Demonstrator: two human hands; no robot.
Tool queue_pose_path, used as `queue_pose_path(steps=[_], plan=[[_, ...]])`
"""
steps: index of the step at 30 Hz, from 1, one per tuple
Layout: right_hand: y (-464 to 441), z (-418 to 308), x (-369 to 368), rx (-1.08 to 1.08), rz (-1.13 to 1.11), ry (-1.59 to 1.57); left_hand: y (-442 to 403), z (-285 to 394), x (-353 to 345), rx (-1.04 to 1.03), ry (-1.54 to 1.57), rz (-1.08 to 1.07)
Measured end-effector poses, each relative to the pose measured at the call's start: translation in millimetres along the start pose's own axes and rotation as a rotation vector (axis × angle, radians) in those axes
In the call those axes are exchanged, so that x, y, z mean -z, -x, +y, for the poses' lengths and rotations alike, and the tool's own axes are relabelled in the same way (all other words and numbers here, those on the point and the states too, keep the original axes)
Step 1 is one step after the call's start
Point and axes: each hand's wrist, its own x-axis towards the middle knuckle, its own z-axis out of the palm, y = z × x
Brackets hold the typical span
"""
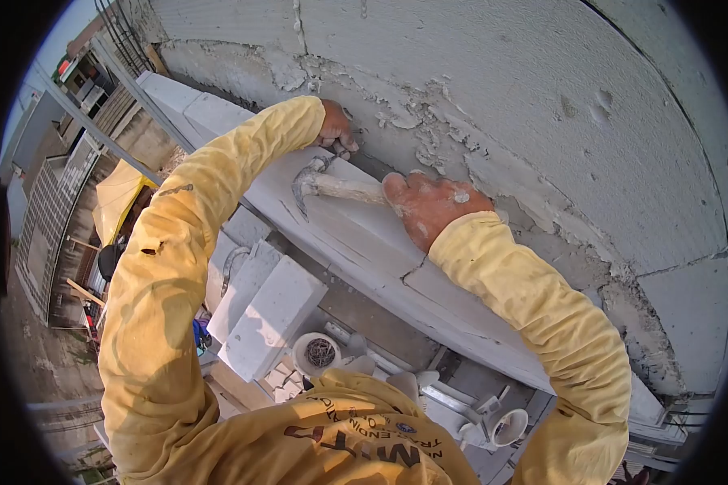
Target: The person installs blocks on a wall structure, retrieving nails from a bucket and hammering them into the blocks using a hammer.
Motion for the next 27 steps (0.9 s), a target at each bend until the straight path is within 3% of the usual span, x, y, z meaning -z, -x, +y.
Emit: queue_pose_path(steps=[3, 6, 9, 13, 15, 19, 20, 23, 26, 27], plan=[[5, -13, 16, 0.137, -0.066, -0.067, -21, -10, -1, 0.012, 0.124, -0.050], [-4, 3, 5, 0.120, -0.097, -0.054, -13, -5, 1, 0.045, 0.056, -0.052], [-14, -2, 1, -0.086, -0.106, -0.026, -14, -4, 0, 0.026, 0.077, -0.018], [1, -16, 17, 0.164, -0.034, -0.093, -14, -2, 1, 0.032, 0.035, -0.053], [-5, -7, 11, 0.098, -0.116, -0.055, -32, -7, 4, 0.056, 0.002, -0.146], [-15, -8, 7, -0.149, -0.237, -0.021, -17, -2, 9, 0.056, 0.013, -0.041], [-10, -9, 3, -0.107, -0.121, -0.014, -19, -3, 6, 0.054, 0.006, -0.061], [-1, -23, 25, 0.098, -0.104, -0.153, -29, -6, 3, 0.055, 0.045, -0.101], [-7, -9, 16, 0.137, -0.158, -0.105, -36, -10, 5, 0.047, 0.078, -0.135], [-9, -9, 15, 0.020, -0.243, -0.105, -34, -10, 3, 0.027, 0.098, -0.117]])
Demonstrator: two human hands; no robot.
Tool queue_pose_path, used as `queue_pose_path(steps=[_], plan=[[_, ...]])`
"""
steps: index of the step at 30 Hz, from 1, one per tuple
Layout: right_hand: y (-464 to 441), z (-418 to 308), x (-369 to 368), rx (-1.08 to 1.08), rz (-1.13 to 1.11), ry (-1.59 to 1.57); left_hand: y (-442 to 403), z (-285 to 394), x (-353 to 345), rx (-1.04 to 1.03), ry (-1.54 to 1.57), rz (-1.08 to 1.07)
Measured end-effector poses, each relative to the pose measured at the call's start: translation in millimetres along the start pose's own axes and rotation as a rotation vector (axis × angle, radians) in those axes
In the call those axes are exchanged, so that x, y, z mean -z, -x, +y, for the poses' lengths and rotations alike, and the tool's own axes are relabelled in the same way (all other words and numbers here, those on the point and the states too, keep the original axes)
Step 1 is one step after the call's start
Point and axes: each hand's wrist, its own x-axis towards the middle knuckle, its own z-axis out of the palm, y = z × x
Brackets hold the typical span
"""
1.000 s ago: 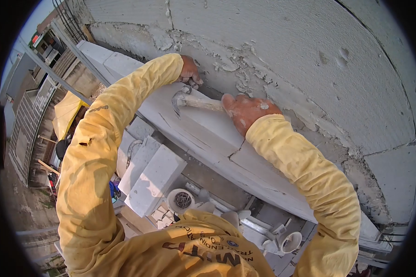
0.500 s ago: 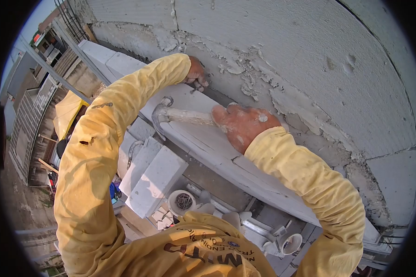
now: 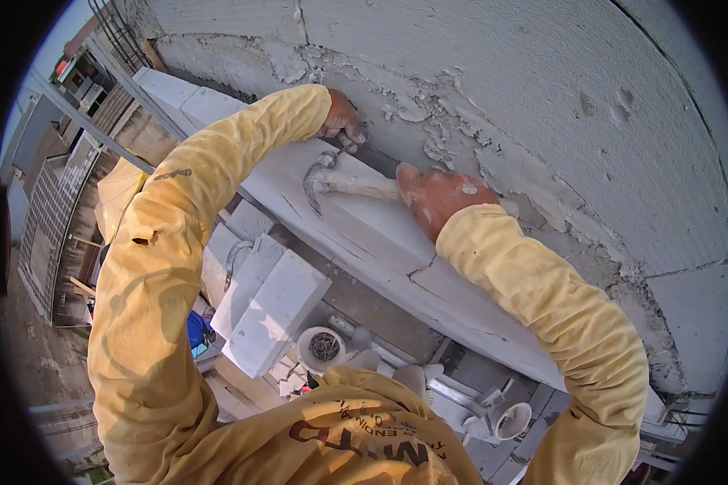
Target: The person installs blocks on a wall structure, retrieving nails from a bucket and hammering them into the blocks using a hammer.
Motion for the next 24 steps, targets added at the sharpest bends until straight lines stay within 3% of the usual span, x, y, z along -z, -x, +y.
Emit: queue_pose_path(steps=[2, 5, 8, 12, 15, 21, 24], plan=[[-9, 1, 7, -0.239, -0.138, -0.009, 3, 2, 8, -0.030, 0.040, 0.028], [-9, 2, -3, -0.216, -0.086, -0.002, 15, 3, -3, -0.036, 0.064, 0.021], [-7, 3, -6, -0.218, -0.075, 0.005, 31, 8, -1, -0.038, -0.109, 0.037], [-7, 5, -8, -0.211, -0.042, 0.004, 2, -2, -4, -0.142, -0.079, -0.041], [2, 2, -6, -0.136, 0.021, -0.011, -1, -2, -2, -0.134, -0.111, -0.025], [7, 3, -7, 0.393, 0.265, -0.041, -11, -4, 1, -0.127, -0.229, -0.060], [-6, 14, -12, -0.150, 0.047, -0.013, -3, 0, -2, -0.147, -0.287, -0.017]])
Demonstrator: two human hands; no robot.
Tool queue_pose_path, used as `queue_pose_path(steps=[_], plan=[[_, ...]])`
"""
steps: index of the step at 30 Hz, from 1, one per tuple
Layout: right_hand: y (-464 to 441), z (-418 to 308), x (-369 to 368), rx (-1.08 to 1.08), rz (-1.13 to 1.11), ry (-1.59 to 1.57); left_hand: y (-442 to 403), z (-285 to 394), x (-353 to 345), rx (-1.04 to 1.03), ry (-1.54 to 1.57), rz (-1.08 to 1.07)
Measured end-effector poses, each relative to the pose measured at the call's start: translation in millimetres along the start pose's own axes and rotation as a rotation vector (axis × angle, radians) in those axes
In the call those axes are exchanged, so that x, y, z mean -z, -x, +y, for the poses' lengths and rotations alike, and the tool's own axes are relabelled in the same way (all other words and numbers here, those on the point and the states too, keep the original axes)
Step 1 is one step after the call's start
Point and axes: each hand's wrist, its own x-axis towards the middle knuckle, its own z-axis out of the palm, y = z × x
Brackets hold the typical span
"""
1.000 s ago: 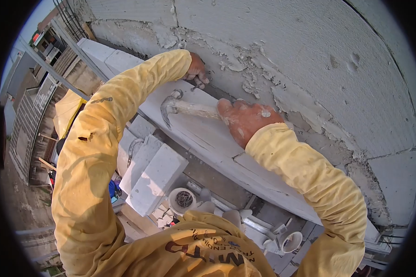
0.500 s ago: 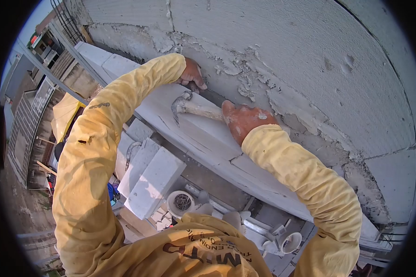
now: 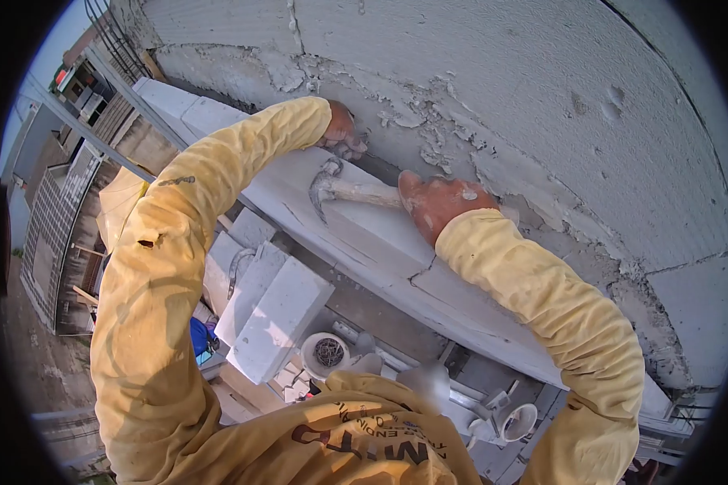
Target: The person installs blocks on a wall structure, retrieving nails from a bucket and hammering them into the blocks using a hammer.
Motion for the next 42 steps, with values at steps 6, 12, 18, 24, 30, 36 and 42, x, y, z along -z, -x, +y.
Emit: queue_pose_path(steps=[6, 12, 18, 24, 30, 36, 42], plan=[[23, -28, 17, 0.326, 0.133, -0.034, -7, -6, -1, 0.017, 0.156, 0.012], [-7, 2, 7, -0.030, -0.041, 0.054, -6, -3, 9, 0.018, 0.157, 0.032], [21, -38, 27, 0.224, 0.004, -0.017, -3, -4, -1, 0.030, 0.159, 0.030], [6, -21, 20, -0.043, -0.081, 0.040, 17, 11, 1, 0.100, 0.023, 0.101], [5, -19, 9, 0.067, 0.011, -0.021, -13, -10, -2, 0.002, 0.178, 0.049], [9, -28, 22, 0.010, -0.002, -0.009, 7, 2, -4, 0.062, 0.074, 0.120], [1, -10, 2, -0.114, -0.035, -0.041, 8, 10, -4, 0.115, -0.116, 0.195]])
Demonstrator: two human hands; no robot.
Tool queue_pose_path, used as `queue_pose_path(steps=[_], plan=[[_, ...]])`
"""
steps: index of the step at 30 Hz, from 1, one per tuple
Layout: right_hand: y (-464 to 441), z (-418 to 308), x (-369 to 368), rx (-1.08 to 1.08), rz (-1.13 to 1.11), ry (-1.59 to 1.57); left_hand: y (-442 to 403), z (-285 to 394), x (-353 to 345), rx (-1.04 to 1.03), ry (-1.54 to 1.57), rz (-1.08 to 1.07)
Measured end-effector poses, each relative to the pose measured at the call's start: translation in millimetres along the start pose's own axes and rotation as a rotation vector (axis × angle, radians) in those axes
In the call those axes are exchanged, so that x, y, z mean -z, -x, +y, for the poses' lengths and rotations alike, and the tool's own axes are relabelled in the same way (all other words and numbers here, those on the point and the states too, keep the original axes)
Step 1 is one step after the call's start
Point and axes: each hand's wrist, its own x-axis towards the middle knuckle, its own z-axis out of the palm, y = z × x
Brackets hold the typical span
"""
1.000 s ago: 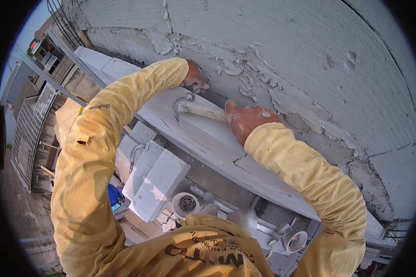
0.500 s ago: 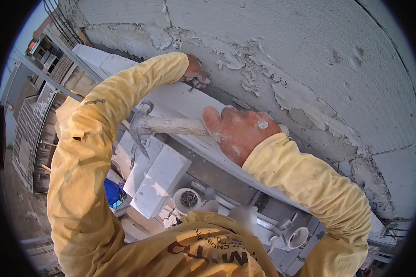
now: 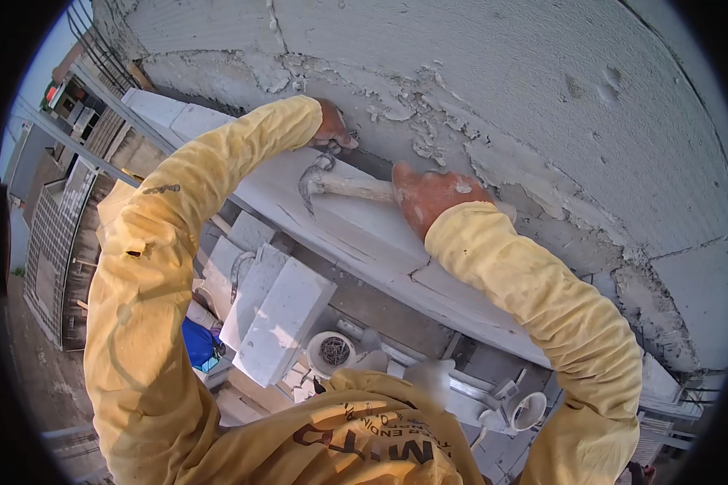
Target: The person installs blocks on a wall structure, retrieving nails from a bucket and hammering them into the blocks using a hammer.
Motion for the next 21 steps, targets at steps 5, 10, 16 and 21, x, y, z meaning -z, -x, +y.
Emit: queue_pose_path(steps=[5, 10, 16, 21], plan=[[21, -23, 17, 0.142, 0.061, -0.060, -5, -3, 1, 0.070, 0.186, -0.021], [3, -7, 3, -0.027, -0.007, -0.061, 21, 10, 7, 0.040, 0.211, -0.037], [56, -9, -3, -0.105, -0.014, -0.188, 1, -4, 1, -0.028, 0.254, -0.076], [77, 2, -10, -0.050, 0.126, -0.260, 15, 8, 9, 0.088, -0.117, 0.109]])
